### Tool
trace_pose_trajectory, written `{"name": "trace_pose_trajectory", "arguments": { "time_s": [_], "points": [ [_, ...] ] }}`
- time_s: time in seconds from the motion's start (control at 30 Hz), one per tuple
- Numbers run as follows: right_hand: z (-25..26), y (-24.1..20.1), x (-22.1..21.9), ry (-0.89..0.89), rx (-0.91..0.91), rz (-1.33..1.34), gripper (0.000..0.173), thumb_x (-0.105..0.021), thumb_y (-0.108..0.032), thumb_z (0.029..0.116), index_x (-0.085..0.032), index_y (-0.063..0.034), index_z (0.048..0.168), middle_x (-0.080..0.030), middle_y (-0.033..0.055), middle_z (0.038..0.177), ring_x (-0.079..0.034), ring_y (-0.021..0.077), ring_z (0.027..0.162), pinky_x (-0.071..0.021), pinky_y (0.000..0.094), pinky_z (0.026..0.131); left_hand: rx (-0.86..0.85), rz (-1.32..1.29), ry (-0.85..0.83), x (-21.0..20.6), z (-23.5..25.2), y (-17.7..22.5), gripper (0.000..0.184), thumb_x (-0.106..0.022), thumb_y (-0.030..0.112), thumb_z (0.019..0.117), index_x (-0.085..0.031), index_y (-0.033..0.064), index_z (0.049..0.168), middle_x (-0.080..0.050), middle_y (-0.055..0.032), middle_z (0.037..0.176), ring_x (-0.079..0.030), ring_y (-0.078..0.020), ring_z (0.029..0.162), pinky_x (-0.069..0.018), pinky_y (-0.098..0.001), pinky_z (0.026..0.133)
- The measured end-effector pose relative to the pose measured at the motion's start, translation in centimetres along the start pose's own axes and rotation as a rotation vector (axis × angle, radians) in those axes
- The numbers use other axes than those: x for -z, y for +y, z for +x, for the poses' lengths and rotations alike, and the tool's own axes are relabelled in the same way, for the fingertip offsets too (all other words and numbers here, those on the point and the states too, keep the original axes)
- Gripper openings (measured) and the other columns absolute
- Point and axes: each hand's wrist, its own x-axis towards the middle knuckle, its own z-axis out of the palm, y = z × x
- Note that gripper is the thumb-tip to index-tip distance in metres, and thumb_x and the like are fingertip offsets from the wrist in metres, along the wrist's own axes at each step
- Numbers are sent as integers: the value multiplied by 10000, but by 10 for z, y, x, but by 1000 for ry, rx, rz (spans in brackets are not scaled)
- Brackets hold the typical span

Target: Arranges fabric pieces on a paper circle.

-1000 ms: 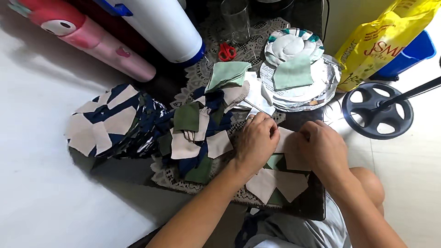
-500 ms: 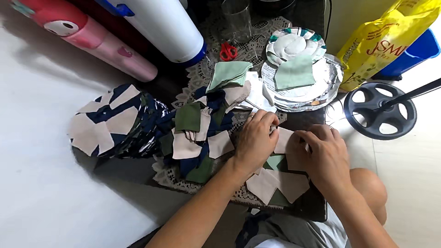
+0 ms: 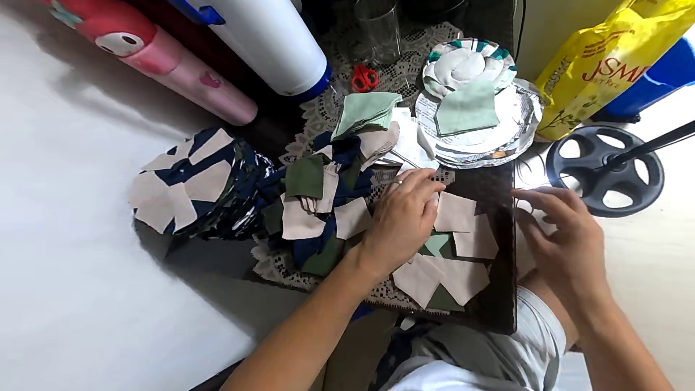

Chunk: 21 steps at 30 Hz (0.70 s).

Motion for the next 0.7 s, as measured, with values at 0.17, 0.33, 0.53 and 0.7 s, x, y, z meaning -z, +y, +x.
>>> {"name": "trace_pose_trajectory", "arguments": {
  "time_s": [0.17, 0.33, 0.53, 0.7],
  "points": [
    [-24, 10, 11, 43, 5, -23, 255, -562, -149, 980, -770, -93, 1116, -677, 149, 1156, -648, 236, 1058, -544, 388, 862, -108, 119, -151, -20, -12, 14, 544, -392, 407, 1089, -507, 97, 1521, -371, -130, 1644, -253, -342, 1557, -191, -610, 1231],
    [-53, 8, 7, 61, 98, -64, 339, -507, -65, 932, -811, -161, 1046, -703, 157, 1169, -636, 324, 1062, -494, 482, 883, -56, 240, -263, -21, -15, 19, 667, -477, 499, 1047, -367, 159, 1610, -226, -139, 1702, -118, -370, 1585, -113, -661, 1219],
    [-72, 18, 9, 99, 44, -65, 310, -514, -69, 941, -797, -119, 1056, -702, 173, 1164, -635, 316, 1099, -481, 464, 926, -148, 248, -121, -24, -22, 23, 668, -357, 522, 1073, -393, 103, 1592, -276, -145, 1685, -172, -353, 1580, -126, -661, 1223],
    [-81, 18, 8, 105, 32, -76, 304, -520, -70, 935, -801, -115, 1042, -703, 184, 1170, -645, 317, 1084, -491, 451, 937, -169, 270, -173, -48, -30, 32, 716, -301, 580, 1066, -374, 111, 1602, -276, -162, 1681, -181, -378, 1573, -129, -679, 1211]
  ]
}}
